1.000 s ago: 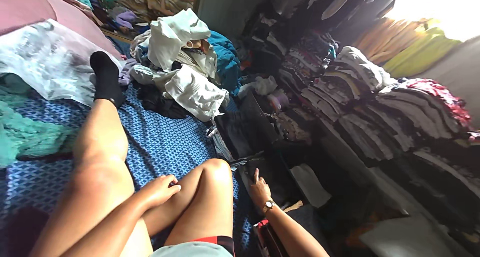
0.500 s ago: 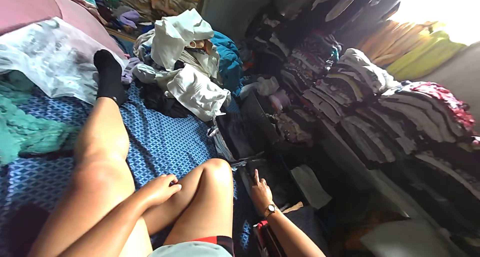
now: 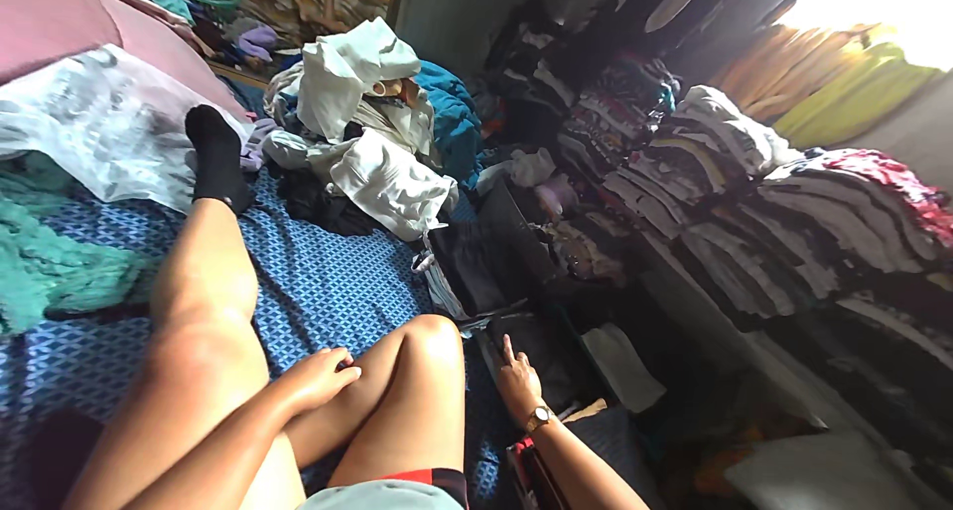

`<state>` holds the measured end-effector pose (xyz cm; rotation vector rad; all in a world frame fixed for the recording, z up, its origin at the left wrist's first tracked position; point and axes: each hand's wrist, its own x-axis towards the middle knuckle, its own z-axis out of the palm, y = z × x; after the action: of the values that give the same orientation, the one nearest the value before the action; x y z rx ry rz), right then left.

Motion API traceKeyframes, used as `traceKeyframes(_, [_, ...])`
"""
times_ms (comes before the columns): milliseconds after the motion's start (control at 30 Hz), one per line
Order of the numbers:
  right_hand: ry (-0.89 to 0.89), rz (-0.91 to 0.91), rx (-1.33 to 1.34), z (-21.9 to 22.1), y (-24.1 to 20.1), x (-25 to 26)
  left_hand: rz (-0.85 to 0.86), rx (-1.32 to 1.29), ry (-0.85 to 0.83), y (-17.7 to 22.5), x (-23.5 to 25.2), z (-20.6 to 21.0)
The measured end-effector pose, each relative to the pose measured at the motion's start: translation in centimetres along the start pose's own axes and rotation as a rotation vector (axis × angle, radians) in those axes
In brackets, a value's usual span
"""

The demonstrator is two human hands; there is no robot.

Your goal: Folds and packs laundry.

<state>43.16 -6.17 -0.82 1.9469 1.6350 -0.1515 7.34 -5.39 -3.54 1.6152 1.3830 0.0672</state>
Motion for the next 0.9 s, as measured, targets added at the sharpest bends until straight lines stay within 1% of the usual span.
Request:
traceKeyframes(100, [-0.006, -0.008, 0.013, 0.9, -0.2, -0.1, 0.001, 0.002, -0.003, 0.1, 0.0, 0.0])
traceKeyframes(267, [0.007, -0.008, 0.021, 0.6, -0.3, -0.2, -0.008, -0.002, -0.001, -0.1, -0.1, 0.1])
traceKeyframes(333, [0.016, -0.047, 0.031, 1.3, -0.1, -0.1, -0.012, 0.002, -0.003, 0.0, 0.0, 0.0])
traceKeyframes(400, [0.049, -0.140, 0.067, 1.4, 0.6, 0.3, -0.015, 0.005, -0.003, 0.0, 0.1, 0.0])
traceKeyframes(467, [0.130, -0.174, 0.221, 0.3, 1.7, 0.3, -0.021, 0.004, -0.005, 0.0, 0.0, 0.0])
traceKeyframes(533, [0.317, -0.128, 0.432, -0.9, 3.4, 0.4, -0.019, -0.002, -0.001, -0.1, -0.1, 0.0])
traceKeyframes(600, [0.502, 0.016, 0.552, -1.6, 5.5, 1.4, -0.016, -0.008, 0.004, -0.1, -0.1, 0.0])
traceKeyframes(633, [0.551, 0.108, 0.581, -1.5, 6.4, 2.1, -0.019, -0.008, 0.004, -0.1, -0.1, 0.0])
traceKeyframes(667, [0.541, 0.201, 0.607, -1.3, 7.2, 2.9, -0.024, -0.010, 0.002, 0.0, -0.1, 0.0])
traceKeyframes(733, [0.433, 0.309, 0.660, 0.0, 8.3, 4.2, -0.029, -0.018, -0.002, 0.0, -0.1, 0.0])
traceKeyframes(800, [0.311, 0.336, 0.660, 1.8, 8.0, 5.4, -0.035, -0.020, -0.003, -0.1, -0.1, 0.0])
traceKeyframes(900, [0.277, 0.346, 0.605, 3.5, 7.3, 6.8, -0.045, -0.032, 0.001, -0.2, -0.2, 0.0])
